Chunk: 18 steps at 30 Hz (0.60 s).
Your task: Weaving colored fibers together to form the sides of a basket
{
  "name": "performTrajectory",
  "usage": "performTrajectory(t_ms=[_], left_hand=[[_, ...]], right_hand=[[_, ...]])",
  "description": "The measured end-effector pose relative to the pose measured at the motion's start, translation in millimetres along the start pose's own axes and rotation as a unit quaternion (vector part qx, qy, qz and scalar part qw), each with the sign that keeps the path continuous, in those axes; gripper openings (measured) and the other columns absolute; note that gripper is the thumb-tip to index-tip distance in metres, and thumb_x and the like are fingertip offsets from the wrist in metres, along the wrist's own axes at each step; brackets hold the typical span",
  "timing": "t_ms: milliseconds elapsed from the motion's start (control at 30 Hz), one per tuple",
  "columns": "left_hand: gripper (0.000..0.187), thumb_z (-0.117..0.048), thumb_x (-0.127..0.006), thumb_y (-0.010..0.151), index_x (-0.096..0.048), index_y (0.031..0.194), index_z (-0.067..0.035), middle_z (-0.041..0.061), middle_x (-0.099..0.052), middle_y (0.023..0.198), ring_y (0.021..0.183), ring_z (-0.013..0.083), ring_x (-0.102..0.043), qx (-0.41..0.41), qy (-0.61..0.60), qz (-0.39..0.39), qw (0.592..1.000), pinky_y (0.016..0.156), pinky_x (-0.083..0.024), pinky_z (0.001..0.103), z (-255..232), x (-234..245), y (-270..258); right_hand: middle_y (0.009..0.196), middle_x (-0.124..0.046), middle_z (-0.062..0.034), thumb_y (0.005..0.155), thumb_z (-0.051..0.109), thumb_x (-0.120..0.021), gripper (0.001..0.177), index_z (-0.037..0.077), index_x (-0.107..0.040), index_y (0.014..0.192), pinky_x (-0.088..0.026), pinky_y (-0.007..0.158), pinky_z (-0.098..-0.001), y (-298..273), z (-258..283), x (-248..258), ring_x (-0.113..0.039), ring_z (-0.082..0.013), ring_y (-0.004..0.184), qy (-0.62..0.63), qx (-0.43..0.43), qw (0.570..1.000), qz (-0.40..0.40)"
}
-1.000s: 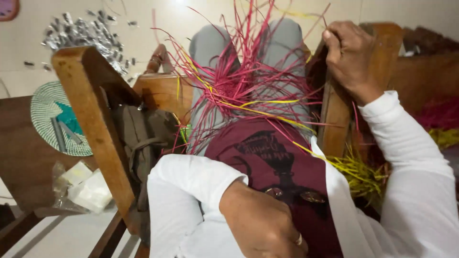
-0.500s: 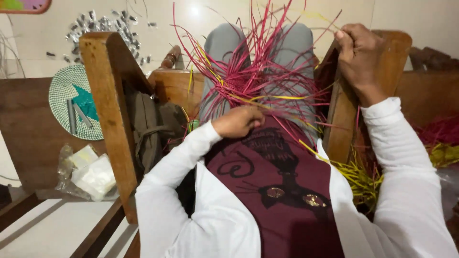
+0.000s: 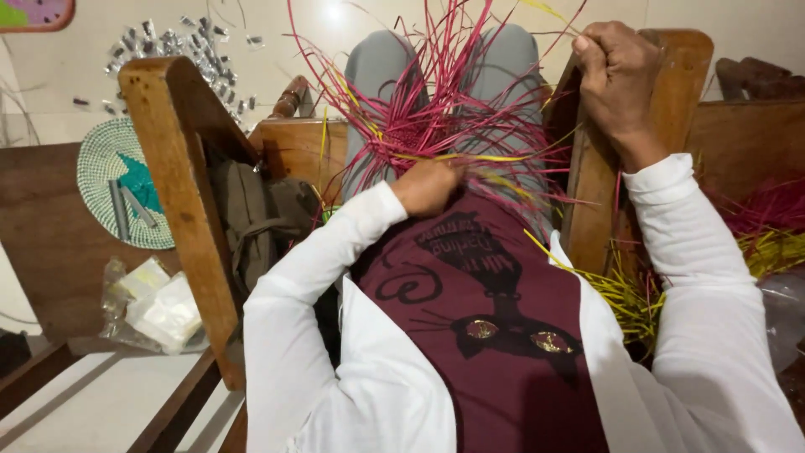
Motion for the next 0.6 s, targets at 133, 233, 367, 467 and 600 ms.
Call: performTrajectory(t_ms=[133,233,367,467,600], left_hand=[[0.012,-0.011,-0.052,0.082,-0.060,0.081,-0.002,0.014,-0.065,0.072,0.053,0.0318,-0.061,-0.106,0.282,-0.111,0.947,0.049,-0.049,0.041,-6.0,4.1,11.7],[0.013,-0.013,-0.052,0.082,-0.063,0.081,-0.006,0.013,-0.066,0.079,0.059,0.0290,-0.063,-0.148,0.315,-0.112,0.931,0.053,-0.051,0.039,-4.6,-14.3,14.6],[0.019,-0.015,-0.052,0.082,-0.067,0.085,-0.003,0.017,-0.066,0.086,0.067,0.0382,-0.062,-0.057,0.136,-0.039,0.988,0.061,-0.049,0.046,2.4,2.8,7.4],[0.031,-0.013,-0.065,0.080,-0.058,0.107,0.000,0.023,-0.064,0.085,0.065,0.0409,-0.061,-0.074,0.010,-0.106,0.992,0.056,-0.048,0.046,-82.4,87.1,-23.5],[0.016,0.005,-0.064,0.084,-0.059,0.098,0.000,0.009,-0.058,0.083,0.068,0.0232,-0.055,-0.189,-0.173,-0.286,0.923,0.066,-0.048,0.033,-162.3,196.4,-65.0]], right_hand=[[0.080,-0.063,-0.0148,0.096,-0.012,-0.068,0.003,-0.012,-0.069,0.093,-0.039,0.060,-0.0343,2.3,5.9,0.2,-0.047,-0.0233,0.060,-0.043,0.023,0.999,-0.005],[0.083,-0.067,-0.0156,0.092,-0.011,-0.068,0.002,-0.010,-0.070,0.092,-0.043,0.062,-0.0339,5.3,10.1,-0.3,-0.054,-0.0251,0.064,-0.073,0.033,0.997,-0.004],[0.077,-0.063,-0.0089,0.098,-0.008,-0.069,0.012,-0.003,-0.072,0.109,-0.037,0.055,-0.0293,3.7,2.6,-9.2,-0.045,-0.0172,0.058,-0.093,0.014,0.995,0.039],[0.079,-0.060,-0.0141,0.089,-0.021,-0.065,0.012,-0.013,-0.067,0.098,-0.036,0.059,-0.0316,9.9,33.2,-6.4,-0.041,-0.0198,0.058,0.040,0.003,0.997,0.063],[0.098,-0.071,-0.0147,0.083,-0.017,-0.068,0.022,-0.008,-0.071,0.103,-0.046,0.062,-0.0316,16.5,102.9,-21.1,-0.060,-0.0227,0.070,0.071,0.013,0.987,0.145]])
Point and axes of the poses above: each hand's wrist, its own y-axis towards the middle knuckle, its own x-axis out of the back of the hand, z = x × y, the point moved 10 cm from there along y, towards the middle knuckle
